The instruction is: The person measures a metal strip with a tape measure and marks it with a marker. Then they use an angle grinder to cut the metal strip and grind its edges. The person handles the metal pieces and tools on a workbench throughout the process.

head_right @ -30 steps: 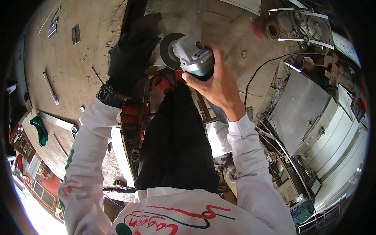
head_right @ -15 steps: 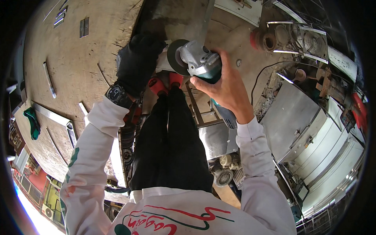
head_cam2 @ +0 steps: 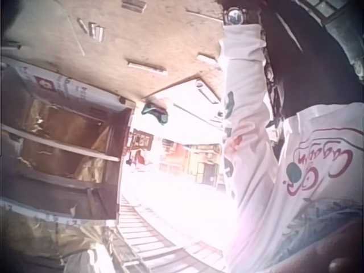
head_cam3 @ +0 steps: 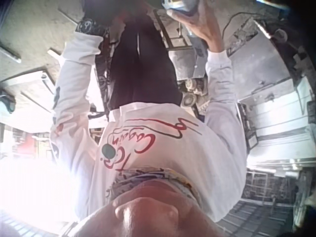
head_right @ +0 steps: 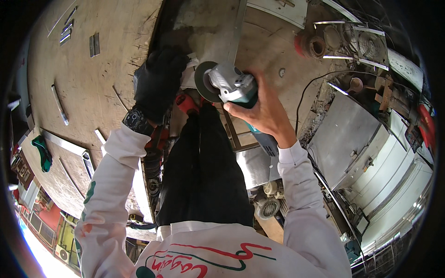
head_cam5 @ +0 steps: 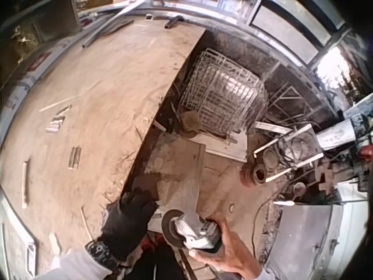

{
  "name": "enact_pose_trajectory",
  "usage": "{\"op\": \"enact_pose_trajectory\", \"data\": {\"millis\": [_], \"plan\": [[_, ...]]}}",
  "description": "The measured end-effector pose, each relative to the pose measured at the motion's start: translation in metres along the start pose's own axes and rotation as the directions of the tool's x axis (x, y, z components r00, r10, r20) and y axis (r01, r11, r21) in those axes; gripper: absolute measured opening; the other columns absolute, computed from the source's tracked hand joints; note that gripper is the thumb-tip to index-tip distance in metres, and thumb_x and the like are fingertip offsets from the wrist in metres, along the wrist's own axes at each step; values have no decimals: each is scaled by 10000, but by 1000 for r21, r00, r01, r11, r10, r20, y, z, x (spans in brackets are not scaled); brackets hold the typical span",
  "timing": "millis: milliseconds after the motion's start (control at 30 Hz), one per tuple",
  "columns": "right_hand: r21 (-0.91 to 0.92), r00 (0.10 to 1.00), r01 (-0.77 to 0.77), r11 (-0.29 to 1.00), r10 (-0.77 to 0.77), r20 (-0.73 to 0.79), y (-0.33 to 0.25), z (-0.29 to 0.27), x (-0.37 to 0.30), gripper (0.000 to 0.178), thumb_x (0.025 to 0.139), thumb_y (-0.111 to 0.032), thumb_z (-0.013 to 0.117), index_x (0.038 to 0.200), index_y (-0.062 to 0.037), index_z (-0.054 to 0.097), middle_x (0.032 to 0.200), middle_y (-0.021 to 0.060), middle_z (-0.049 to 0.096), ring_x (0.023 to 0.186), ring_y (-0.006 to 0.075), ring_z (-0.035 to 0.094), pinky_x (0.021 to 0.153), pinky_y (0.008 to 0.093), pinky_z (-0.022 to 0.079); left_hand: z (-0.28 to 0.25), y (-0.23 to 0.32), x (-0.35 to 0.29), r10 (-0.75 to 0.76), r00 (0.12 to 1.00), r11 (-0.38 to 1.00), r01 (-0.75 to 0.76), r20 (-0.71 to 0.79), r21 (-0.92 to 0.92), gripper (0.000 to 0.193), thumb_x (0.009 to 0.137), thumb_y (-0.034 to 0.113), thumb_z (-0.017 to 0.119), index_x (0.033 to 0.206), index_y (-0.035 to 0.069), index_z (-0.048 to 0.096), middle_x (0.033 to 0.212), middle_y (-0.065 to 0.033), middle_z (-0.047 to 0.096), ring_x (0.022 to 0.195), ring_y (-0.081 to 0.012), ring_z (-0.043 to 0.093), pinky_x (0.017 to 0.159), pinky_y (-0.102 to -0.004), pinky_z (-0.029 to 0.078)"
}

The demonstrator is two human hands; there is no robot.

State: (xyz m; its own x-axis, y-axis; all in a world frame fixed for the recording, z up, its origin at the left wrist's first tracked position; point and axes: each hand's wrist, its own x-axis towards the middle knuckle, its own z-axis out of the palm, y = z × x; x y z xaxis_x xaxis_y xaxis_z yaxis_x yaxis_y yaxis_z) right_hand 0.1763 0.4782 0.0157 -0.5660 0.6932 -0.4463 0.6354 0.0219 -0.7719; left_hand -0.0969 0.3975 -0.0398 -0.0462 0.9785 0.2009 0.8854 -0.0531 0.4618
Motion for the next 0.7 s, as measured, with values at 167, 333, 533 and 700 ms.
{"op": "enact_pose_trajectory", "data": {"millis": [167, 333, 533, 700], "plan": [[558, 971, -241, 794, 200, 135, 28, 8, -4, 808, 878, -280, 885, 1492, -32, 421, 1218, 188, 671, 1055, 292, 712, 869, 433, 610, -9, 8, -3, -17, 999, 1000, 17, 42, 3, 353, 822, 57, 654, 1165, 125, 710, 1160, -95, 640, 1105, -360, 621, 871, -480, 568], [762, 942, -328, 558, 138, 305, 38, 19, 14, 779, 929, -292, 824, 1499, -27, 365, 1129, 200, 665, 863, 288, 739, 688, 443, 650, -2, 3, -4, 37, 999, 997, -35, -27, 65, 325, 824, 89, 703, 1140, 161, 732, 1148, -54, 667, 1058, -328, 652, 831, -469, 591], [775, 925, -365, 516, 108, 364, 40, 22, 26, 671, 940, -340, 805, 1405, -18, 444, 1123, 213, 659, 863, 314, 753, 687, 459, 663, 4, 4, -6, -194, 978, 932, 162, -70, -325, 370, 790, 65, 716, 1149, 149, 739, 1140, -97, 659, 1032, -375, 644, 815, -511, 568], [766, 920, -375, 522, 110, 376, 43, 22, 31, 609, 944, -353, 797, 1345, 5, 509, 1041, 225, 696, 848, 328, 766, 687, 464, 668, 25, 16, -2, -491, 871, 605, 342, 0, -719, 367, 801, 55, 701, 1164, 106, 725, 1111, -183, 628, 1021, -425, 635, 814, -548, 528]]}}
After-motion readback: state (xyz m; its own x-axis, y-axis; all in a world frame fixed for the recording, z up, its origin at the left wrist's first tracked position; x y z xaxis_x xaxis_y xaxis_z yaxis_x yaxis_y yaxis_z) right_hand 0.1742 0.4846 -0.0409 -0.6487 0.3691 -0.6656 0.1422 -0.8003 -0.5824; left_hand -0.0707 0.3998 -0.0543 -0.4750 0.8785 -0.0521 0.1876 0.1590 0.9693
